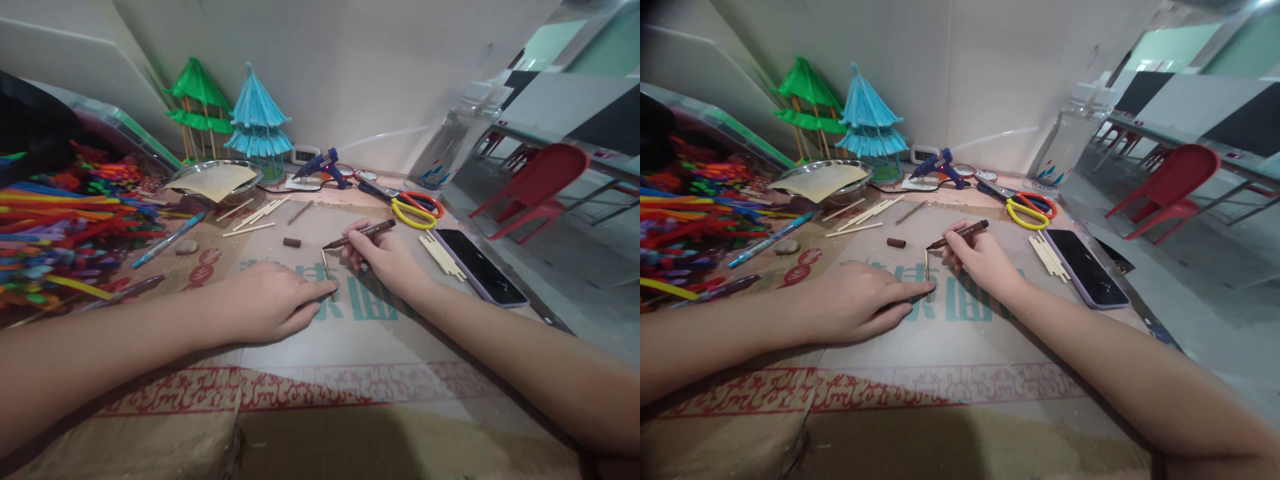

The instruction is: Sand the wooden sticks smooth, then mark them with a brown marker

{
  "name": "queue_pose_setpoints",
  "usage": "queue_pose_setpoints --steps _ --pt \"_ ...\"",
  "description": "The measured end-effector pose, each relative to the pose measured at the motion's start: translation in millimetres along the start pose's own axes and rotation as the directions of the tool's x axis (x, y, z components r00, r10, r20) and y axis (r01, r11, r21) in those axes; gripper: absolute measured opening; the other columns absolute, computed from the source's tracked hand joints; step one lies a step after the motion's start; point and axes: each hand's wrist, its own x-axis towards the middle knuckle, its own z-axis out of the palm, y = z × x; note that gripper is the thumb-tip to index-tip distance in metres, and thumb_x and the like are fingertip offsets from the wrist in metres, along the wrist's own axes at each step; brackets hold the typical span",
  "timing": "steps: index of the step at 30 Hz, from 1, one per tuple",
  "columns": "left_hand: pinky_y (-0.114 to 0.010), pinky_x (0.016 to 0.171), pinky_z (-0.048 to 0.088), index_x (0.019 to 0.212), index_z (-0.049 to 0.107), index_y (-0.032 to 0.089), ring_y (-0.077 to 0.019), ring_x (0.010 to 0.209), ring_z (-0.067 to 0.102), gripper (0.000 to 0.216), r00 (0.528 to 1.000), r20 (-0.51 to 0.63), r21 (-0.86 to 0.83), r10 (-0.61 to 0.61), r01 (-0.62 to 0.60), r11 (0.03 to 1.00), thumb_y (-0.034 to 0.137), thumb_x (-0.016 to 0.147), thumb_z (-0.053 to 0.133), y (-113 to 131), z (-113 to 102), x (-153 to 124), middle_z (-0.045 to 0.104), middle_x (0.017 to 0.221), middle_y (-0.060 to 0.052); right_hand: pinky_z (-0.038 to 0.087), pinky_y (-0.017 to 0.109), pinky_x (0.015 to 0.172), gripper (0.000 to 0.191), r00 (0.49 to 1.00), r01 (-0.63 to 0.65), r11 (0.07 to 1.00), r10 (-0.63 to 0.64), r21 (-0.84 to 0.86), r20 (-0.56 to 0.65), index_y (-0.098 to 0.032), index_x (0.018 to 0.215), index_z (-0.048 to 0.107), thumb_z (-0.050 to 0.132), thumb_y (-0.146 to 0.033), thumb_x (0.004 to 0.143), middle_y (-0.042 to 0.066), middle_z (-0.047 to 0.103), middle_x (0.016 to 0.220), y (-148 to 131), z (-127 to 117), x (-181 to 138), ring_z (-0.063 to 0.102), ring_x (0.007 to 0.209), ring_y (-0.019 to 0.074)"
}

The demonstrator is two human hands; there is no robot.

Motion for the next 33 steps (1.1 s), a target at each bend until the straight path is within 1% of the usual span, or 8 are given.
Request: queue_pose_setpoints --steps 5,11,15,26,33 --pt "-0.031 0.062 0.046 0.139 0.055 0.028 -0.0227 0.070 0.069 0.044 1.000 0.015 0.007 -0.011 0.011 1.000 0.035 0.100 0.037 0.6 -0.5 -0.5 0.075 0.084 -0.005 0.045 0.024 0.051 0.012 1.000 -0.021 1.000 0.021 -0.001 -0.002 -0.021 0.090 0.053 0.051 -0.029 0.098 -0.002 0.062 0.067 -2.1 0.4 0.2 0.053 0.051 0.0104" --pt "-0.031 0.062 0.046 0.139 0.055 0.028 -0.0227 0.071 0.070 0.043 1.000 0.027 0.002 -0.009 0.009 1.000 0.035 0.100 0.037 0.3 -0.8 0.2 0.075 0.084 -0.004 0.043 0.022 0.051 0.015 0.999 -0.045 0.999 0.045 -0.027 0.001 -0.020 0.083 0.052 0.049 -0.023 0.097 -0.003 0.061 0.060 -7.1 0.2 -2.0 0.052 0.050 0.0095" --pt "-0.032 0.063 0.047 0.139 0.055 0.027 -0.0231 0.072 0.070 0.043 1.000 0.027 -0.007 -0.005 0.005 1.000 0.034 0.100 0.036 0.2 -1.4 0.2 0.075 0.085 -0.004 0.042 0.022 0.048 0.014 0.995 -0.102 0.995 0.102 -0.020 -0.013 -0.020 0.081 0.053 0.049 -0.018 0.095 -0.003 0.059 0.057 -9.1 0.9 -2.8 0.051 0.048 0.0095" --pt "-0.032 0.062 0.048 0.138 0.056 0.028 -0.0225 0.071 0.070 0.042 1.000 0.012 -0.008 -0.008 0.008 1.000 0.033 0.100 0.038 -0.3 -0.5 -0.3 0.075 0.084 -0.004 0.040 0.020 0.045 0.012 0.994 -0.114 0.993 0.114 0.017 0.002 -0.020 0.080 0.055 0.052 -0.021 0.091 -0.003 0.060 0.055 -8.7 0.0 -4.5 0.050 0.045 0.0091" --pt "-0.032 0.060 0.048 0.138 0.055 0.028 -0.0230 0.070 0.070 0.043 1.000 0.007 0.010 -0.002 0.002 1.000 0.035 0.100 0.037 -0.1 0.2 -0.3 0.075 0.083 -0.004 0.040 0.020 0.047 0.015 0.995 -0.098 0.995 0.097 0.017 0.031 -0.019 0.079 0.054 0.052 -0.023 0.093 -0.002 0.061 0.057 -10.9 1.5 -5.7 0.051 0.047 0.0088"
